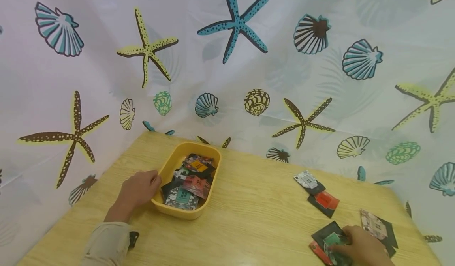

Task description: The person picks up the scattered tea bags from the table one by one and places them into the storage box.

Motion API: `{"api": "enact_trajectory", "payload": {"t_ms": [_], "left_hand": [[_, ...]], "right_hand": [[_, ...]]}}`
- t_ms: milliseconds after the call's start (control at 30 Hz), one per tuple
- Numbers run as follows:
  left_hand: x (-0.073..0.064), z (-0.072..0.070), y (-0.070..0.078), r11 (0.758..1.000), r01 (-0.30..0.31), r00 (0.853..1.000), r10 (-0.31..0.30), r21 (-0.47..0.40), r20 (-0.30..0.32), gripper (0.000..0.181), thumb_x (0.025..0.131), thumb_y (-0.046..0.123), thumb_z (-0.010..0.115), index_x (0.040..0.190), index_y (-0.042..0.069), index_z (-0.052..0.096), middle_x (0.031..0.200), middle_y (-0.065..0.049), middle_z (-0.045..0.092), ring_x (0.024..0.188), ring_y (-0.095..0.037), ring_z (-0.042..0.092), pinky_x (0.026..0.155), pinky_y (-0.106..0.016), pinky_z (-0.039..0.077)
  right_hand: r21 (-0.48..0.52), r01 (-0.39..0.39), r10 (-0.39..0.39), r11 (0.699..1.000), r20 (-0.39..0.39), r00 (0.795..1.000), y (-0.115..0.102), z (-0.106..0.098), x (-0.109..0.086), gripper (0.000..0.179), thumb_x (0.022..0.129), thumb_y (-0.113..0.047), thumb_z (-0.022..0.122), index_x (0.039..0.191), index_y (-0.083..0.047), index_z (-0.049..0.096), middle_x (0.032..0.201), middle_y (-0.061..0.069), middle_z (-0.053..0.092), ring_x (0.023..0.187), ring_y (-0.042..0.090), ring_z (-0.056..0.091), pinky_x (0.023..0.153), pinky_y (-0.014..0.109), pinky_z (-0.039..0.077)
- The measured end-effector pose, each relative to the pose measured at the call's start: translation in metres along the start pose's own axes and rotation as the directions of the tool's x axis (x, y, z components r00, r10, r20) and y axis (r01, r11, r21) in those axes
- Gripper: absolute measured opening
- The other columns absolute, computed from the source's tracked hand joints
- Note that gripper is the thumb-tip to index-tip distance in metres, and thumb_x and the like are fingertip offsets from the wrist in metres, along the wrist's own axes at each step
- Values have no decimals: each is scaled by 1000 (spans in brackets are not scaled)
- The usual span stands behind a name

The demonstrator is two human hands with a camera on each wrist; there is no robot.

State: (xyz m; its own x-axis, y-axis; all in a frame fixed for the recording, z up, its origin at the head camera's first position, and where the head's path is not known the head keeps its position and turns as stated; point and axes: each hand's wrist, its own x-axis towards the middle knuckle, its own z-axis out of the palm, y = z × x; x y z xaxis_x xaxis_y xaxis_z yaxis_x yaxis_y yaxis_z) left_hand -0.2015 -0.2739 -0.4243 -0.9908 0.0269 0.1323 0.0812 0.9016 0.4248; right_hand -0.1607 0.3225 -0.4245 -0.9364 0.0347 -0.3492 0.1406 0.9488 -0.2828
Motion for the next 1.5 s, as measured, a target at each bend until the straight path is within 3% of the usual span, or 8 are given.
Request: {"api": "enact_trajectory", "payload": {"t_ms": [100,300,533,733,833,1000,1167,1500], "left_hand": [[1,0,-1,1000,5,1000,-5,1,4,29,101,26,42,75,14,50,63,-1,46,56,-16,44,55,-29,34],[0,0,0,1000,18,1000,-18,0,15,29,101,26,42,76,14,50,64,-2,46,56,-16,44,55,-29,34],[1,0,-1,1000,15,1000,-15,2,18,30,101,26,42,76,13,51,64,-2,47,56,-16,44,55,-29,35],[1,1,-2,1000,18,999,-18,0,29,30,101,27,42,76,13,51,64,-2,47,57,-16,45,56,-29,35],[1,2,-2,1000,21,999,-21,4,31,30,101,27,42,76,13,51,64,-2,47,57,-16,44,57,-29,34],[3,3,-2,1000,26,999,-26,10,32,29,101,27,42,77,13,51,64,-2,47,57,-16,45,57,-29,35],[4,4,-1,999,38,999,-38,4,32,29,100,28,43,77,14,52,65,-2,48,59,-16,46,58,-29,35],[2,3,-1,999,33,999,-33,-6,19,29,100,26,43,76,13,51,64,-2,47,57,-16,45,57,-29,35]], "right_hand": [[61,68,-65,996,-40,997,-1,-3,-2,38,84,-36,76,72,-10,52,62,-3,37,57,12,36,55,27,33],[153,239,-234,959,-47,971,-13,-20,-8,35,96,-27,63,73,-9,44,64,-3,32,55,6,32,55,25,33],[232,249,-222,940,-137,965,-51,-28,-13,30,99,-29,59,84,-4,56,69,-1,45,61,7,44,57,26,39],[331,382,-323,863,-219,921,-84,-26,-11,27,102,-23,55,87,0,59,66,-3,45,57,4,41,56,25,39],[333,417,-339,846,-270,901,-103,-26,-9,29,101,-25,57,83,-2,58,64,-3,43,56,4,40,56,25,39],[388,483,-399,785,-279,873,-134,-25,-1,29,102,-23,55,89,1,64,65,-2,54,57,3,46,55,23,44],[463,512,-445,724,-254,859,-165,-21,9,26,101,-20,56,97,4,66,71,2,59,59,4,47,56,23,43],[541,507,-443,670,-256,859,-231,-5,26,22,101,-15,57,90,3,64,65,0,53,54,7,42,52,23,38]]}}
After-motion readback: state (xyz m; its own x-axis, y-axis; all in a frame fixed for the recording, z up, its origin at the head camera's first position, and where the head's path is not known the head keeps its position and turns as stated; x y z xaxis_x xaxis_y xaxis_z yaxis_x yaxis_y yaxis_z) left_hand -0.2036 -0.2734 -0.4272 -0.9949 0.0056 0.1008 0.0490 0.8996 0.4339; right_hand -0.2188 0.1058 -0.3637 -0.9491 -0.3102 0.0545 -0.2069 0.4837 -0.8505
